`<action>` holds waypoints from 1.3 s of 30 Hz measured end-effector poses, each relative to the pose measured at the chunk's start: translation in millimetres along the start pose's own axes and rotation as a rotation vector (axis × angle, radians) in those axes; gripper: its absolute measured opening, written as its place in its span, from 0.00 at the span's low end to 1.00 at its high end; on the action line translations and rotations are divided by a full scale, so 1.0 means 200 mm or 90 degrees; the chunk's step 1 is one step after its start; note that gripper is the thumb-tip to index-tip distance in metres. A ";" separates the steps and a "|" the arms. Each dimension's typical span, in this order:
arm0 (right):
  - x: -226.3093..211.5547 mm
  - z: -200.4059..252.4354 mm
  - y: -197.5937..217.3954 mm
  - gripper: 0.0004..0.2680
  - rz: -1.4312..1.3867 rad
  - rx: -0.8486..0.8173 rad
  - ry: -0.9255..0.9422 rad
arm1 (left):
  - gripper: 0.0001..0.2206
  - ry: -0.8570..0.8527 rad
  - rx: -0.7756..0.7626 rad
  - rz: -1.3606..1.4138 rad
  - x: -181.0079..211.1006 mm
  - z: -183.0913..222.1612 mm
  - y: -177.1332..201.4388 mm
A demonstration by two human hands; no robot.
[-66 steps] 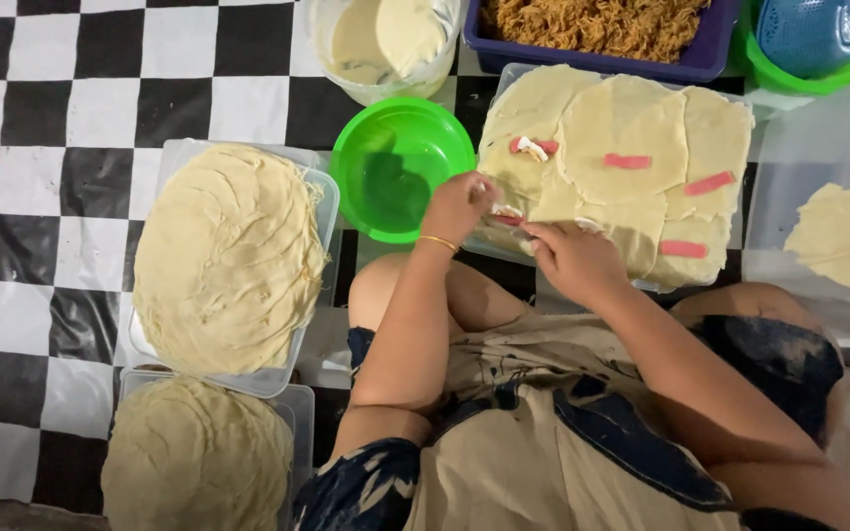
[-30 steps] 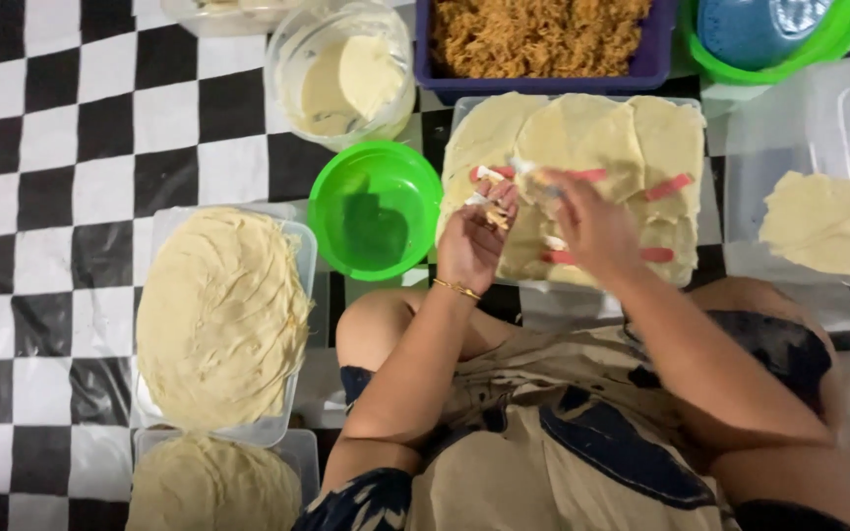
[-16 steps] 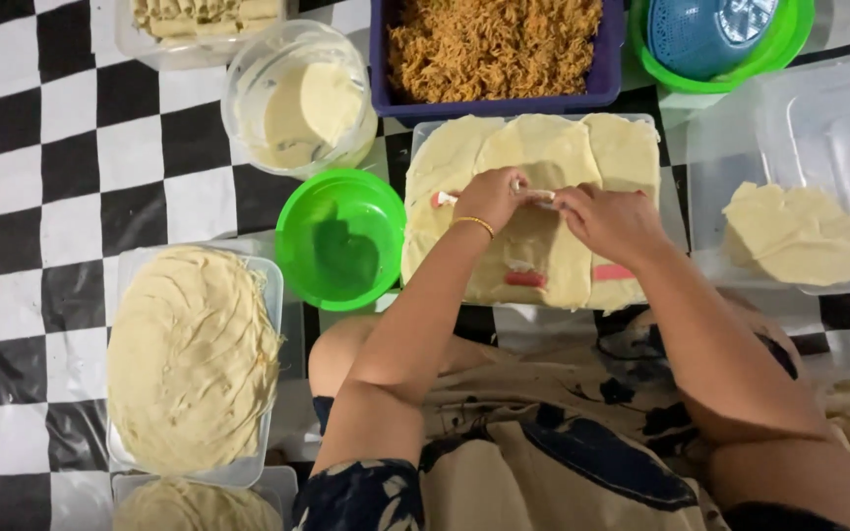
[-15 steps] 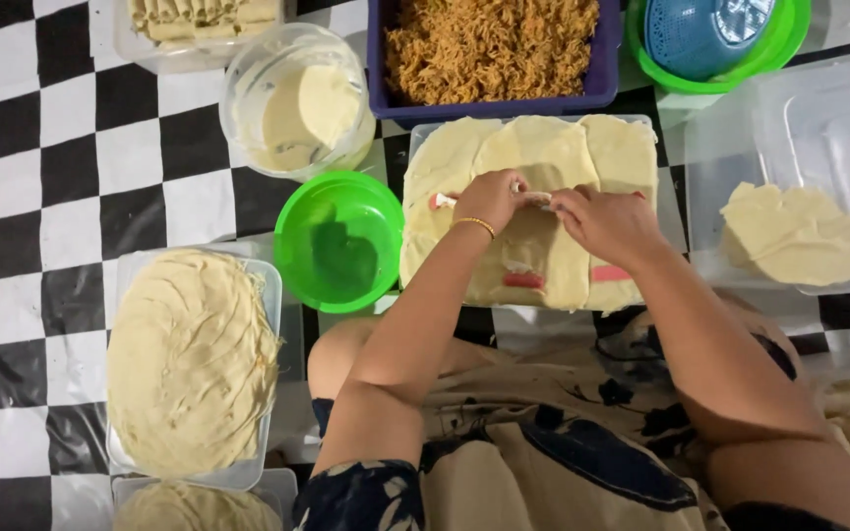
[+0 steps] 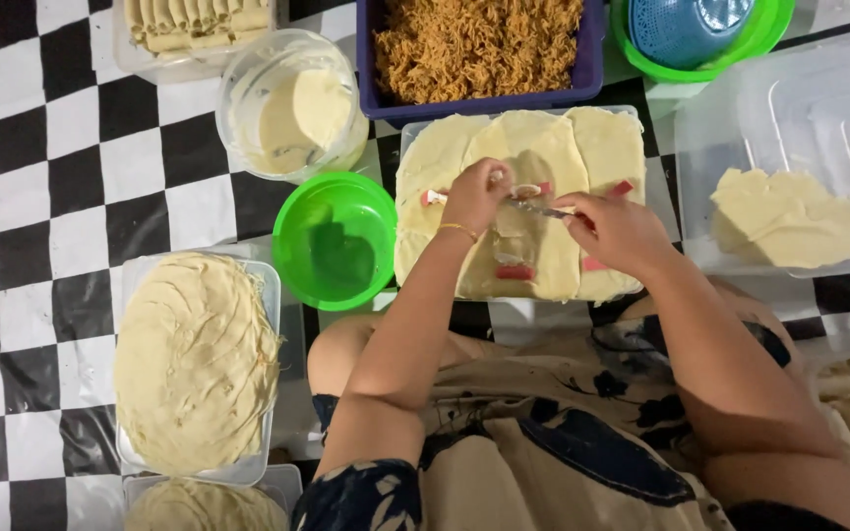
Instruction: Assembling food wraps by placing solid and liquid fillings onto thin wrappers and rolling them into cylinders.
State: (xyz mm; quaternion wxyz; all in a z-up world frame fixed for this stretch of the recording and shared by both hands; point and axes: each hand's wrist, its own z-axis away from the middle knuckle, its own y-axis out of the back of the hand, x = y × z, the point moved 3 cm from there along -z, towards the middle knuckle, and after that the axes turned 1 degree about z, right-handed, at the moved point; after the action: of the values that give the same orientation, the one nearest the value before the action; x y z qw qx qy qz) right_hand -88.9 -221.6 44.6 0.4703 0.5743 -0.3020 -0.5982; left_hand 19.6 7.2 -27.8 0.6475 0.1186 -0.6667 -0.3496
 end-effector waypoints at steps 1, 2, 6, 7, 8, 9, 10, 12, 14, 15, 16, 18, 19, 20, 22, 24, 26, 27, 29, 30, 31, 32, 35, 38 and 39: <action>-0.01 0.01 -0.01 0.14 0.000 0.004 0.002 | 0.11 -0.003 0.003 -0.002 0.00 0.02 -0.01; -0.02 0.02 -0.02 0.13 -0.198 0.044 -0.015 | 0.12 0.059 0.047 0.337 -0.02 0.05 -0.01; -0.20 0.07 -0.08 0.14 -0.541 0.095 -0.060 | 0.19 0.162 0.075 1.091 0.20 0.23 0.04; -0.23 0.08 -0.09 0.14 -0.542 0.095 -0.058 | 0.19 0.161 0.077 1.090 0.27 0.27 0.06; -0.26 0.09 -0.09 0.15 -0.567 0.090 -0.045 | 0.20 0.166 0.069 1.104 0.34 0.31 0.08; -0.30 0.10 -0.10 0.15 -0.592 0.085 -0.032 | 0.22 0.170 0.062 1.119 0.41 0.35 0.10; -0.31 0.10 -0.11 0.15 -0.591 0.084 -0.029 | 0.22 0.169 0.065 1.119 0.47 0.38 0.11; -0.33 0.09 -0.11 0.15 -0.616 0.079 0.016 | 0.21 0.156 0.122 1.050 0.59 0.45 0.15; -0.37 0.12 -0.07 0.15 -0.604 0.089 0.019 | 0.19 0.102 0.133 1.070 0.51 0.44 0.07; -0.40 0.14 -0.05 0.15 -0.593 0.099 0.019 | 0.17 0.049 0.142 1.088 0.48 0.44 0.03; -0.40 0.14 -0.04 0.15 -0.592 0.100 0.020 | 0.17 0.048 0.142 1.089 0.49 0.45 0.03; -0.41 0.16 -0.03 0.16 -0.541 0.116 0.030 | 0.15 -0.007 0.159 1.085 0.51 0.47 0.02; -0.42 0.16 -0.01 0.16 -0.540 0.116 0.030 | 0.15 -0.008 0.158 1.086 0.51 0.47 0.02; -0.43 0.17 0.00 0.16 -0.527 0.119 0.030 | 0.16 -0.019 0.157 1.090 0.51 0.47 0.02; -0.45 0.18 0.02 0.16 -0.514 0.121 0.030 | 0.16 -0.032 0.156 1.094 0.51 0.47 0.01; -0.46 0.19 0.04 0.16 -0.462 0.120 0.017 | 0.14 -0.042 0.162 1.089 0.51 0.48 0.00; -0.46 0.19 0.04 0.15 -0.446 0.120 0.010 | 0.15 -0.035 0.163 1.085 0.49 0.48 0.00; -0.46 0.19 0.04 0.15 -0.430 0.119 0.002 | 0.15 -0.029 0.163 1.081 0.48 0.48 -0.01; -0.46 0.18 0.04 0.15 -0.421 0.115 0.000 | 0.15 -0.022 0.158 1.072 0.50 0.49 0.00; -0.47 0.18 0.04 0.15 -0.413 0.110 0.000 | 0.15 -0.016 0.153 1.063 0.51 0.49 0.01; -0.46 0.17 0.03 0.15 -0.413 0.109 -0.001 | 0.15 -0.014 0.153 1.063 0.50 0.49 0.00; -0.45 0.17 0.02 0.15 -0.409 0.109 -0.005 | 0.15 -0.013 0.150 1.068 0.50 0.49 0.00; -0.46 0.17 0.02 0.16 -0.393 0.113 -0.012 | 0.16 -0.009 0.153 1.068 0.50 0.49 -0.01; -0.46 0.15 0.00 0.16 -0.364 0.134 -0.008 | 0.16 -0.004 0.155 1.067 0.49 0.50 0.00; -0.45 0.15 0.00 0.16 -0.347 0.152 0.001 | 0.17 -0.002 0.151 1.070 0.49 0.49 0.00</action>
State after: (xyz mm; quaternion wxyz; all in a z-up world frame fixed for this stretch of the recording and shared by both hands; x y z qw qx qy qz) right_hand -127.0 -144.4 85.2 0.2218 0.6860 -0.2047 -0.6621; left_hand -87.2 -21.9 56.6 0.6745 -0.3495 -0.5663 0.3197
